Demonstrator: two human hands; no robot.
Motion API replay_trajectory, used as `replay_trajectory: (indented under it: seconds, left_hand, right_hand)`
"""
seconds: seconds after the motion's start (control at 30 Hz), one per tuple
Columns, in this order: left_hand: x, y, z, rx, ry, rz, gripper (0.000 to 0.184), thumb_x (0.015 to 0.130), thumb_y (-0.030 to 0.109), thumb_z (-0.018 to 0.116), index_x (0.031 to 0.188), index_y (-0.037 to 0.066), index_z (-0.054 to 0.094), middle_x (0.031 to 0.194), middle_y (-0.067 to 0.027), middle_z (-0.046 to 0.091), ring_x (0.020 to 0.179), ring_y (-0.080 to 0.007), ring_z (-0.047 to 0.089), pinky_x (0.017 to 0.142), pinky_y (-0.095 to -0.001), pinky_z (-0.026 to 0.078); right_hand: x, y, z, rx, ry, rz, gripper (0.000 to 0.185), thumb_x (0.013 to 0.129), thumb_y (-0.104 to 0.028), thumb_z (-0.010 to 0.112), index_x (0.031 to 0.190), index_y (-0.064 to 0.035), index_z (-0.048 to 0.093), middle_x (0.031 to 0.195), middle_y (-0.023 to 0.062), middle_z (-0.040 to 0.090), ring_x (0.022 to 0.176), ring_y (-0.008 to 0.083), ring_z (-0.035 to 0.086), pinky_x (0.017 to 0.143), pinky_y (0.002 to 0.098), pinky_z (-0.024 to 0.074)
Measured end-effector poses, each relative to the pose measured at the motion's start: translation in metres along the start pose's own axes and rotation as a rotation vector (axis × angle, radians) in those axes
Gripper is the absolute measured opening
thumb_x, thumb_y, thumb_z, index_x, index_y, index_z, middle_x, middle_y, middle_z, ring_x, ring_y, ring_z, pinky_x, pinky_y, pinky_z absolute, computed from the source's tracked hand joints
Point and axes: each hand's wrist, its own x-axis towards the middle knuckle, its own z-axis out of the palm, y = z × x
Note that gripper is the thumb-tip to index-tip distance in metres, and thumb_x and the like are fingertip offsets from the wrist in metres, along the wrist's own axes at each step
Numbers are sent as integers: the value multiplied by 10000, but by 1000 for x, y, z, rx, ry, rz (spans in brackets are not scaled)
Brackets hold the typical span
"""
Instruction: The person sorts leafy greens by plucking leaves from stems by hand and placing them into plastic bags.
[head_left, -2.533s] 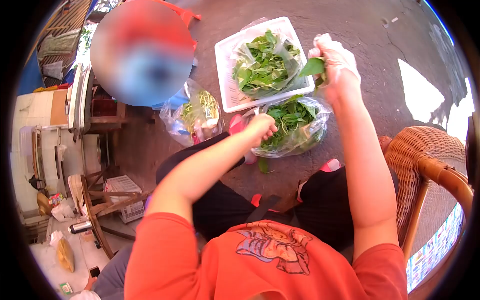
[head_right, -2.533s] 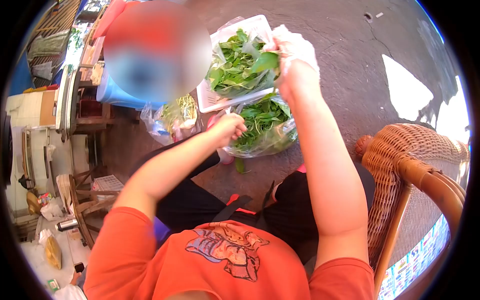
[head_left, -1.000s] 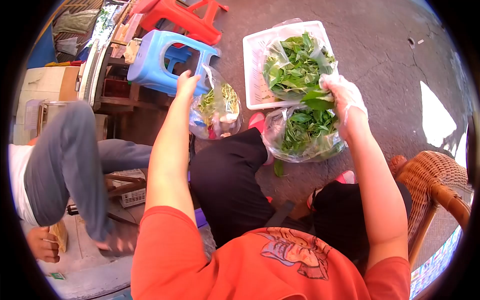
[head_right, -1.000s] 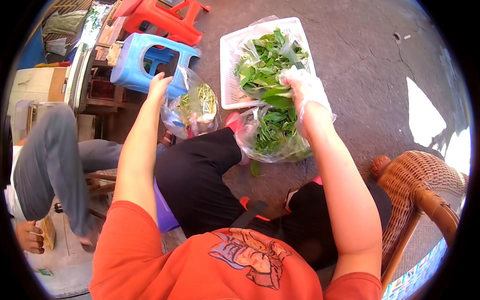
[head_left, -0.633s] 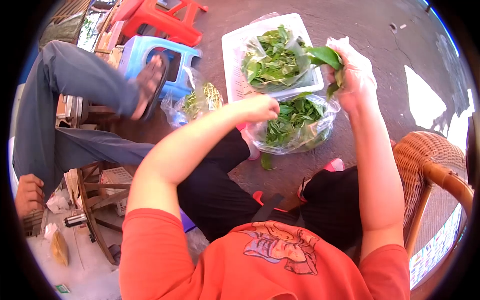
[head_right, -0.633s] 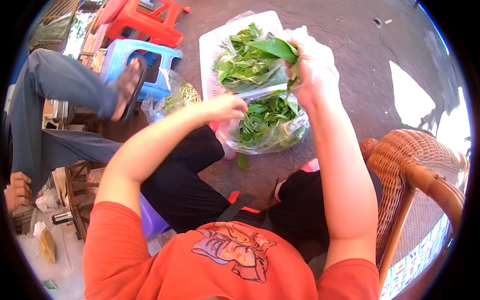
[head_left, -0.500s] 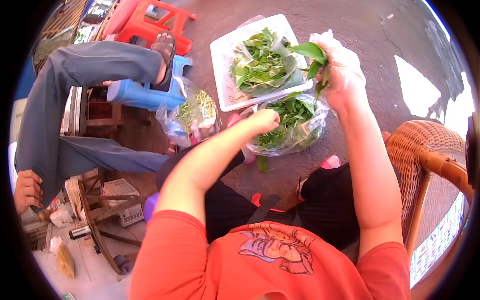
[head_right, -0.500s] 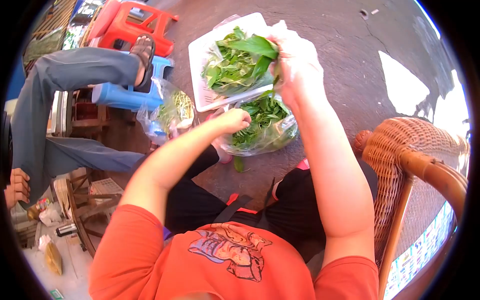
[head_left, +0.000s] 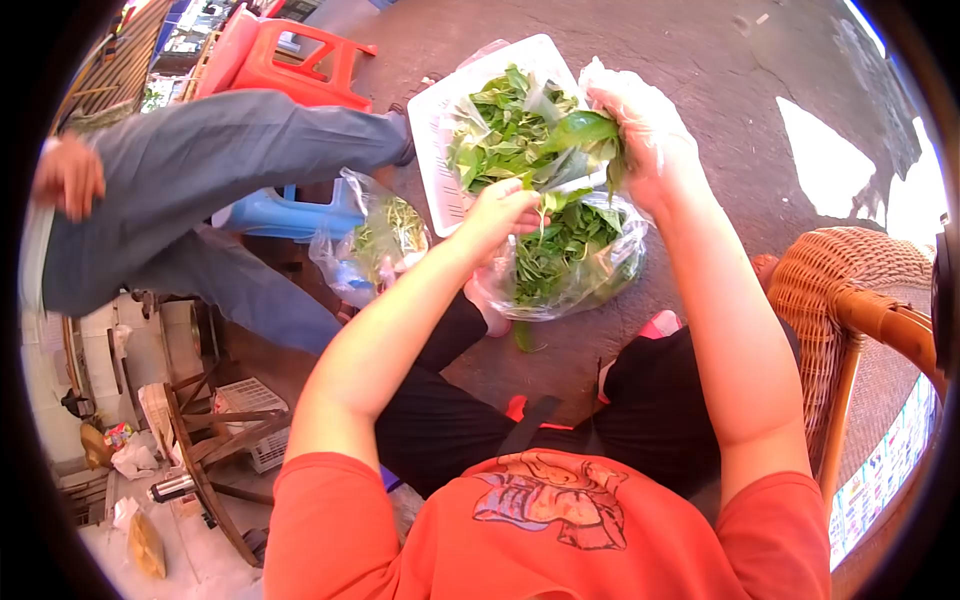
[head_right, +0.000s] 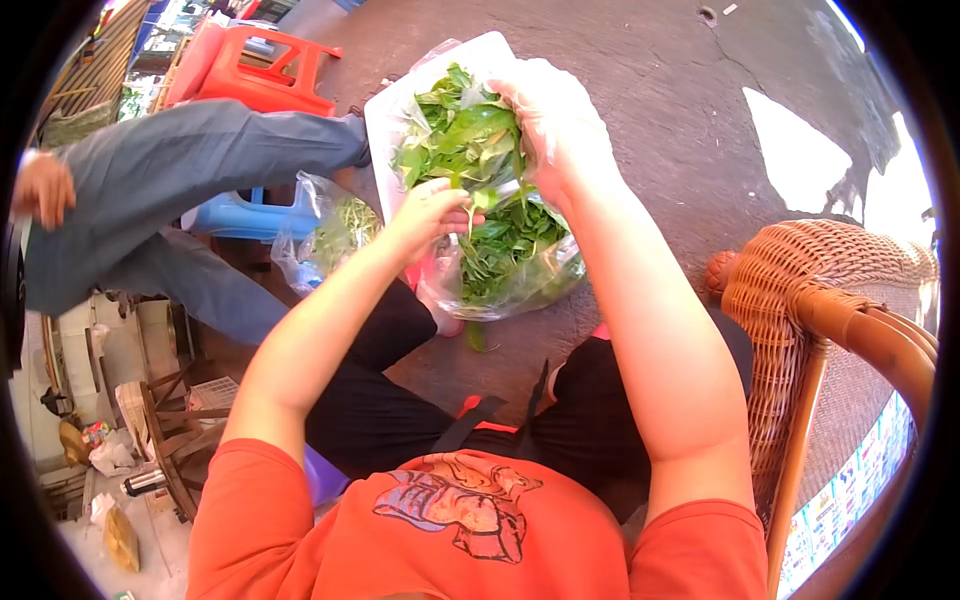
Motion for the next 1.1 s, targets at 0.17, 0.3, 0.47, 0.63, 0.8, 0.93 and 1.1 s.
replay_trajectory:
  seconds: [0.17,0.3,0.47,0.63,0.8,0.93,1.1]
  left_hand:
    - [-57,53,-13,-168,-59,-43,237,875,219,524,1015,28,538,931,-136,637,849,-227,632,747,-317,492]
    - [-70,59,-19,-308,-102,-11,234,879,218,527,1017,31,554,925,-108,637,818,-199,624,723,-316,489]
    - [-58,53,-15,-296,-59,-13,240,886,230,527,1044,53,564,924,-56,638,776,-147,605,687,-296,477]
    - [-67,63,-4,-216,-2,-14,270,895,282,531,1051,66,575,916,-38,641,778,-122,603,691,-272,476]
    - [-61,59,-15,165,86,136,263,894,280,546,915,22,597,744,-42,614,637,-99,582,612,-218,475]
    - [-65,61,-15,210,58,190,207,879,216,572,837,19,619,674,-16,588,590,-73,534,569,-204,446]
    - [-72,64,-7,345,83,280,197,856,190,589,793,14,651,630,13,565,564,-48,495,534,-197,412]
  right_hand:
    - [-12,-1,3,-585,-262,-179,139,741,-134,671,850,-73,609,880,21,608,791,129,562,751,293,465]
    - [-33,15,16,-886,-747,-412,201,714,-81,633,914,-75,649,853,108,634,772,252,602,705,322,475]
    - [-40,44,9,-1213,-605,-796,206,706,-128,621,909,-131,658,818,117,621,779,314,586,678,383,471]
    - [-37,44,19,-1208,-553,-674,134,740,-165,592,837,-92,648,747,143,601,740,322,586,651,404,459]
    - [-34,39,22,-1235,-353,-618,139,768,-178,572,756,-55,637,690,166,582,682,337,582,641,415,451]
    - [-33,42,20,-1187,-357,-545,181,791,-207,542,764,-56,638,711,181,584,688,345,586,637,418,455]
    - [-24,48,13,-1489,-89,-629,249,856,-204,451,756,-49,618,721,189,586,703,350,583,647,423,459]
